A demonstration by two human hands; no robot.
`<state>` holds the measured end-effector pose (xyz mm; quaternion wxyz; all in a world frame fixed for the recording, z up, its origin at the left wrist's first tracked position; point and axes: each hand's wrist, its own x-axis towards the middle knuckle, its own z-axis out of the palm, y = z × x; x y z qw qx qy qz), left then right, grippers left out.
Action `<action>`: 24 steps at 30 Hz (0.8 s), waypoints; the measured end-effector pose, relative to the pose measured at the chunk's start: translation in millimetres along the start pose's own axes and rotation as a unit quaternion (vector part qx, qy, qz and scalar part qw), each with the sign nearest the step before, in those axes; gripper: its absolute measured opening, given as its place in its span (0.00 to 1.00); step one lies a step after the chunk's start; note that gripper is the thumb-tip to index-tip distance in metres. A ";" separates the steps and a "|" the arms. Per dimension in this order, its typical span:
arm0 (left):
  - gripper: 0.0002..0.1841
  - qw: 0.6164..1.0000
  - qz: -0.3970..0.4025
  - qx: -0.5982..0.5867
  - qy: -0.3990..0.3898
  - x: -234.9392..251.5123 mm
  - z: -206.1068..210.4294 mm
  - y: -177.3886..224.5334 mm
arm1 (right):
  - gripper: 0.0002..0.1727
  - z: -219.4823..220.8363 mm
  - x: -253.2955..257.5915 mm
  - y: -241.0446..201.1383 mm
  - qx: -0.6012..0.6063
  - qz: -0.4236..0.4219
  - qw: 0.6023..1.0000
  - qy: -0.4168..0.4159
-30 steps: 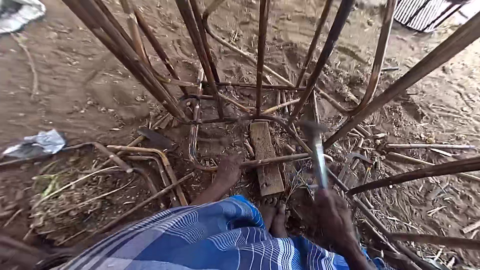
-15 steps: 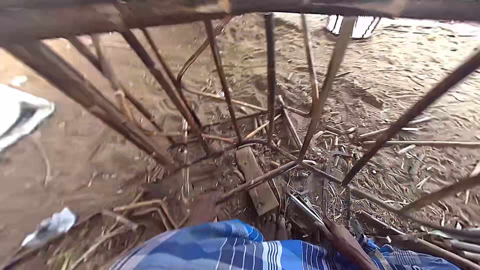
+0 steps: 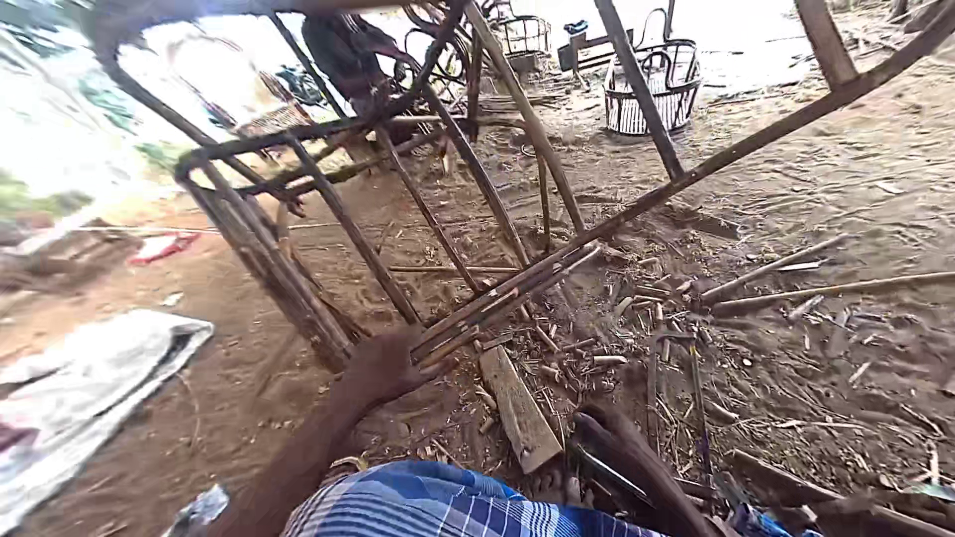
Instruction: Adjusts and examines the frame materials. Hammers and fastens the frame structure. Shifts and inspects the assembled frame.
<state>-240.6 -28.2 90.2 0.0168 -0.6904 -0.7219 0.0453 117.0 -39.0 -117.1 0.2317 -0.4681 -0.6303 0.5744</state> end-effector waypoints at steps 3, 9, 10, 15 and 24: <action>0.28 1.000 0.015 -0.002 0.018 8.4 -8.1 -9.5 | 0.21 16.3 22.1 -36.6 0.088 -0.040 0.995 -0.031; 0.31 0.999 0.035 -0.015 0.038 15.8 -14.5 -21.4 | 0.19 35.2 43.1 -47.7 0.146 -0.005 0.984 -0.104; 0.31 0.998 0.044 -0.017 0.047 17.9 -13.8 -24.0 | 0.19 34.7 44.4 -48.7 0.164 0.004 0.981 -0.102; 0.29 0.982 0.106 -0.109 0.109 19.2 -10.7 -40.8 | 0.19 28.7 54.4 -64.4 0.228 0.012 0.971 -0.063; 0.24 0.969 0.100 -0.161 0.156 3.5 14.8 -26.5 | 0.22 29.5 11.7 65.9 -0.213 0.114 0.969 -0.049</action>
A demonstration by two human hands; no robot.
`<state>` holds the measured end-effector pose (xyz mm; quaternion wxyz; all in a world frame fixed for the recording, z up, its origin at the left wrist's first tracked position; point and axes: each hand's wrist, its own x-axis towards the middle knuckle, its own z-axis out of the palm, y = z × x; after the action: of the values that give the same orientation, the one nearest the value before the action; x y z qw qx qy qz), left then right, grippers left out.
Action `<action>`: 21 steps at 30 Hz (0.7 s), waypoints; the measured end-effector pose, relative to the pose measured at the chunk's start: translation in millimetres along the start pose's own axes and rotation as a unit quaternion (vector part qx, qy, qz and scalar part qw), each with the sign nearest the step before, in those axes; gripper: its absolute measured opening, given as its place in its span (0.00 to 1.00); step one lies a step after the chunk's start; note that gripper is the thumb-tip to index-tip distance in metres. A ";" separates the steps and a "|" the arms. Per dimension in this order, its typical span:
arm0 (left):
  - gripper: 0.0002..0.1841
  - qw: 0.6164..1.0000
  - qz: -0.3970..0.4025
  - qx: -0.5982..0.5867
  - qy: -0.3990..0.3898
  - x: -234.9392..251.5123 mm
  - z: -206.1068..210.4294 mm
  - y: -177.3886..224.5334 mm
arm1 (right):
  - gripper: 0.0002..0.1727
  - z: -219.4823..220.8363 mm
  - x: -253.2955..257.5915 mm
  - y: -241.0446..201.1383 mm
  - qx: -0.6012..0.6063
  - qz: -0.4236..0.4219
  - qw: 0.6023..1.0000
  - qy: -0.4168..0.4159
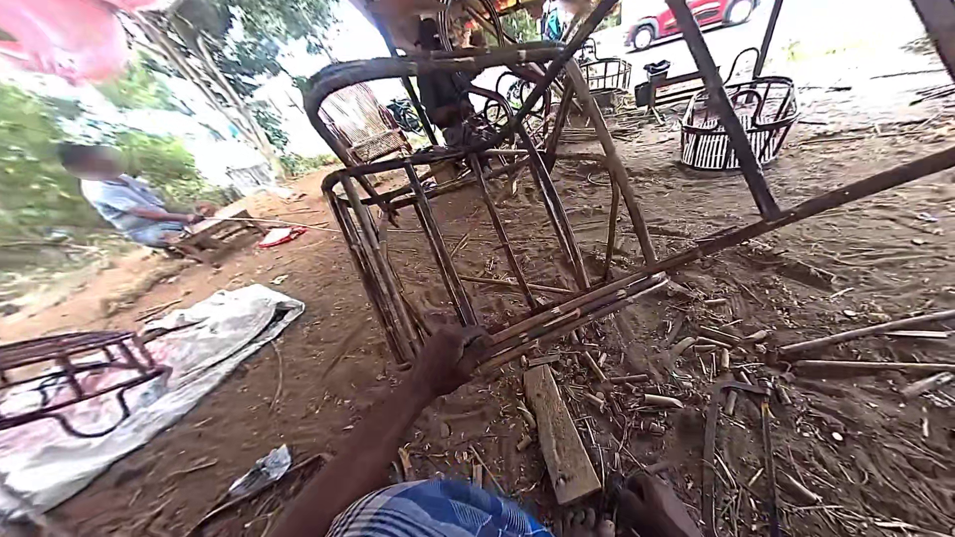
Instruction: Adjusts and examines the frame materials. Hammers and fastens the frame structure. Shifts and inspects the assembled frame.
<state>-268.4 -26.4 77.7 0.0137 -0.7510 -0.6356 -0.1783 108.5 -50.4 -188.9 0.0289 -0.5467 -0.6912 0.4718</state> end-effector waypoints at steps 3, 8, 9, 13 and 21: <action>0.26 1.000 0.020 -0.004 -0.005 -4.4 8.0 -6.7 | 0.22 21.0 -14.7 37.9 -0.045 0.049 0.998 -0.013; 0.26 1.000 0.027 0.000 0.002 -6.9 10.7 -5.0 | 0.21 23.8 -1.4 28.3 0.099 -0.010 0.995 0.013; 0.25 1.000 0.027 0.000 0.005 -7.1 11.4 -3.8 | 0.20 20.9 3.4 12.6 0.138 -0.032 0.990 0.021; 0.25 1.000 -0.001 0.021 -0.007 -9.4 11.2 -1.9 | 0.20 4.9 14.9 -71.9 0.323 -0.117 0.939 -0.009; 0.28 0.998 -0.001 0.069 -0.001 8.4 1.7 -11.7 | 0.22 -6.6 21.7 -97.0 0.152 -0.073 0.985 0.039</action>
<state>-278.1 -15.7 76.1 0.0648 -0.7478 -0.6472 -0.1336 32.9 -25.2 -129.2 0.1732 -0.5024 -0.6475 0.5462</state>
